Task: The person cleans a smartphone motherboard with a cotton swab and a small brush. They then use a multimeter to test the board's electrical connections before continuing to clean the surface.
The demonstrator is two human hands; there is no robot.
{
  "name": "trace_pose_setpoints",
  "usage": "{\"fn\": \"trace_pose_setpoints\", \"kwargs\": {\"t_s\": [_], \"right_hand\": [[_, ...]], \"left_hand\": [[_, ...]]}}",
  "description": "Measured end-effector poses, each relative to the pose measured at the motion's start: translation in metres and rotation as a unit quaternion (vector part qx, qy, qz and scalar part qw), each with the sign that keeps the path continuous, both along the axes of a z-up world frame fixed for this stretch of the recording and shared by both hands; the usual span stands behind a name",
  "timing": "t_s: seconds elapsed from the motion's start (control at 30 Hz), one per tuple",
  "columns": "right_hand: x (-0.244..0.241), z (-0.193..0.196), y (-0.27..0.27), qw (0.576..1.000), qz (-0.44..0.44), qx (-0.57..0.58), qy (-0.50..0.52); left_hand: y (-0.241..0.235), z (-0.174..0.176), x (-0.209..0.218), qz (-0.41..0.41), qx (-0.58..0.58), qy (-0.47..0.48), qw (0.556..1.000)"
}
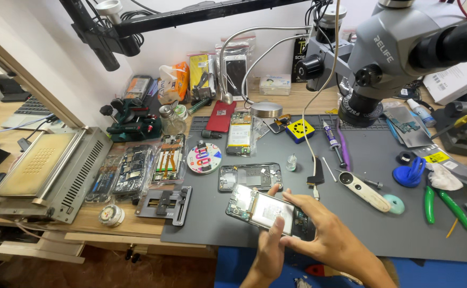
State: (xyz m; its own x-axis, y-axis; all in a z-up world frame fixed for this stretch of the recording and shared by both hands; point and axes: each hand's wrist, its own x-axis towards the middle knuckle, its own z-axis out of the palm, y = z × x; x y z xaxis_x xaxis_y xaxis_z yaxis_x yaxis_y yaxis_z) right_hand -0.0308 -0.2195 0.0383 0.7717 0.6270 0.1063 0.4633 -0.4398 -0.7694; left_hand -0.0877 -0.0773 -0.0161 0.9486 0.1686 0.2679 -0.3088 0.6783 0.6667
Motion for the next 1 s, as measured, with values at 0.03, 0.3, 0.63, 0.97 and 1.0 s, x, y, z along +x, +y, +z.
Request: {"fn": "trace_pose_setpoints", "kwargs": {"t_s": [0.03, 0.3, 0.63, 0.97, 1.0], "right_hand": [[0.000, -0.004, 0.000, 1.000, 0.000, -0.001, 0.001], [0.001, 0.011, -0.004, 0.992, -0.083, -0.082, 0.048], [0.019, -0.033, -0.014, 0.989, -0.001, -0.137, -0.059], [0.035, -0.014, 0.001, 0.990, 0.064, -0.116, -0.055], [0.037, -0.013, 0.002, 0.990, 0.062, -0.115, -0.056]], "left_hand": [[0.001, 0.001, -0.003, 0.000, -0.001, 0.001, 1.000], [0.059, 0.017, -0.015, 0.046, 0.129, 0.175, 0.975], [0.127, 0.015, -0.023, 0.223, 0.298, 0.032, 0.927], [0.132, 0.008, -0.021, 0.229, 0.345, 0.067, 0.908], [0.132, 0.008, -0.020, 0.228, 0.345, 0.066, 0.908]]}}
